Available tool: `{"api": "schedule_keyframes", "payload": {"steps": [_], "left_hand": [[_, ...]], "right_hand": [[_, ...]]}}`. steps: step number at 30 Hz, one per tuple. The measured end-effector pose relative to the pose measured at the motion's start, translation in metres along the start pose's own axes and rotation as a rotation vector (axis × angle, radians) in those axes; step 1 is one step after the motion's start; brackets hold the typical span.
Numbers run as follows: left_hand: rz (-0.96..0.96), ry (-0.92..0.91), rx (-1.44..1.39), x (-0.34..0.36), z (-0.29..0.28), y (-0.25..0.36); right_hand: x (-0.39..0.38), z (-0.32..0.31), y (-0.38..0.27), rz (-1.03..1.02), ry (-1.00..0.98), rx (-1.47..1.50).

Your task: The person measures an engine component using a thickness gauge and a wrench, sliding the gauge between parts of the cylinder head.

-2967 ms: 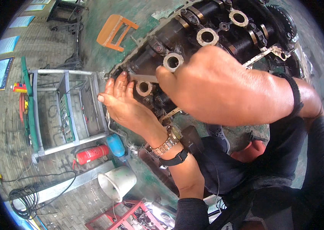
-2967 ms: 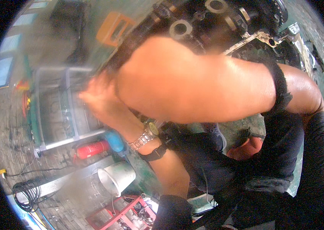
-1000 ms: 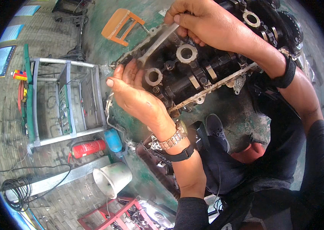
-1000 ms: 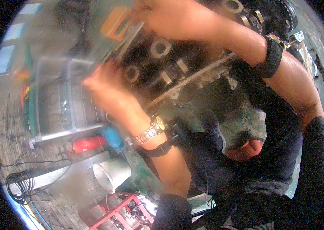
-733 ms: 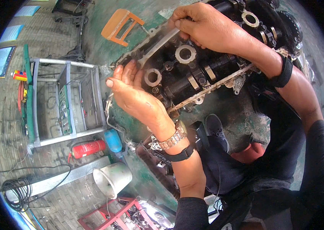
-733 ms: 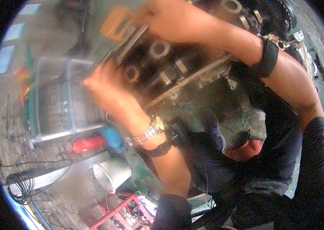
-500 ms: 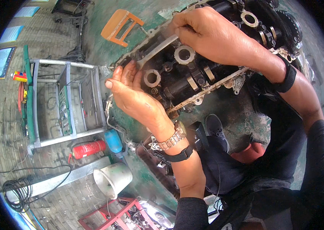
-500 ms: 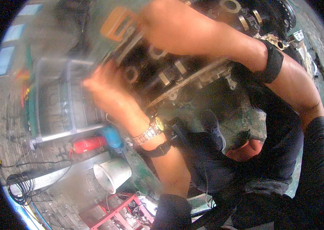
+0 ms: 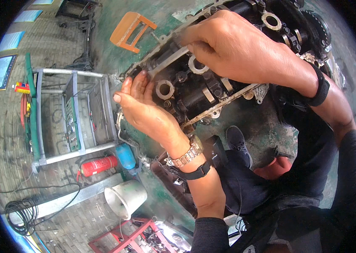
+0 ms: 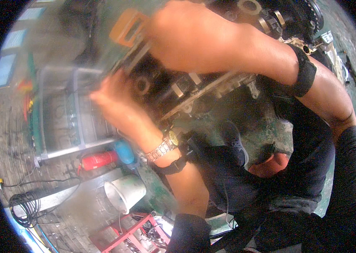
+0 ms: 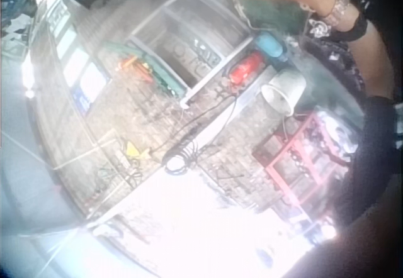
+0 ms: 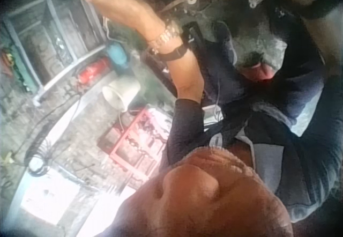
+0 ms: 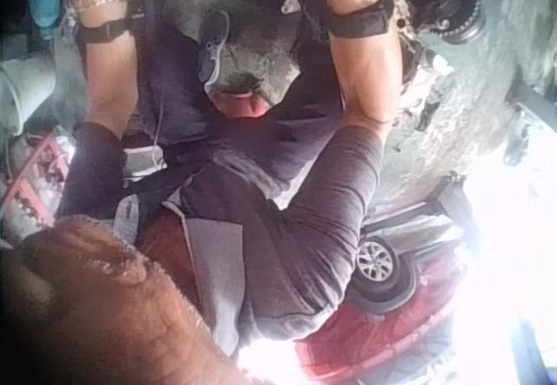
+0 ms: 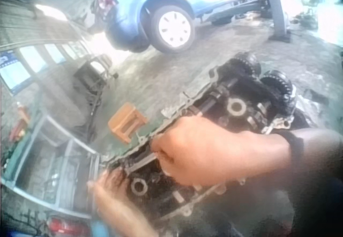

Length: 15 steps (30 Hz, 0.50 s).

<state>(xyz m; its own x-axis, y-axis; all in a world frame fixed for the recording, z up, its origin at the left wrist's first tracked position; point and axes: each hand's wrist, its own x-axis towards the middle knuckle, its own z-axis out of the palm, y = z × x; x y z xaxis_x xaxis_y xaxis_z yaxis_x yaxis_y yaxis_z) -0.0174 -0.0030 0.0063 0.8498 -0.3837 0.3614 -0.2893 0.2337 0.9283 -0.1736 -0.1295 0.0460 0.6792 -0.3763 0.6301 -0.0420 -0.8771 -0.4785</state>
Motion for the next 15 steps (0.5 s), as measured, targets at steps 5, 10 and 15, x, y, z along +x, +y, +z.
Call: {"api": "schedule_keyframes", "payload": {"steps": [5, 10, 15], "left_hand": [[0.0, 0.008, 0.01, -0.002, 0.001, 0.001], [0.006, 0.017, 0.025, -0.002, 0.001, 0.001], [-0.019, 0.026, -0.003, -0.003, 0.003, 0.004]], "right_hand": [[-0.003, -0.007, -0.012, -0.018, -0.051, -0.076], [-0.005, -0.012, -0.018, 0.007, -0.169, -0.157], [-0.009, -0.015, -0.023, -0.055, -0.304, -0.321]]}}
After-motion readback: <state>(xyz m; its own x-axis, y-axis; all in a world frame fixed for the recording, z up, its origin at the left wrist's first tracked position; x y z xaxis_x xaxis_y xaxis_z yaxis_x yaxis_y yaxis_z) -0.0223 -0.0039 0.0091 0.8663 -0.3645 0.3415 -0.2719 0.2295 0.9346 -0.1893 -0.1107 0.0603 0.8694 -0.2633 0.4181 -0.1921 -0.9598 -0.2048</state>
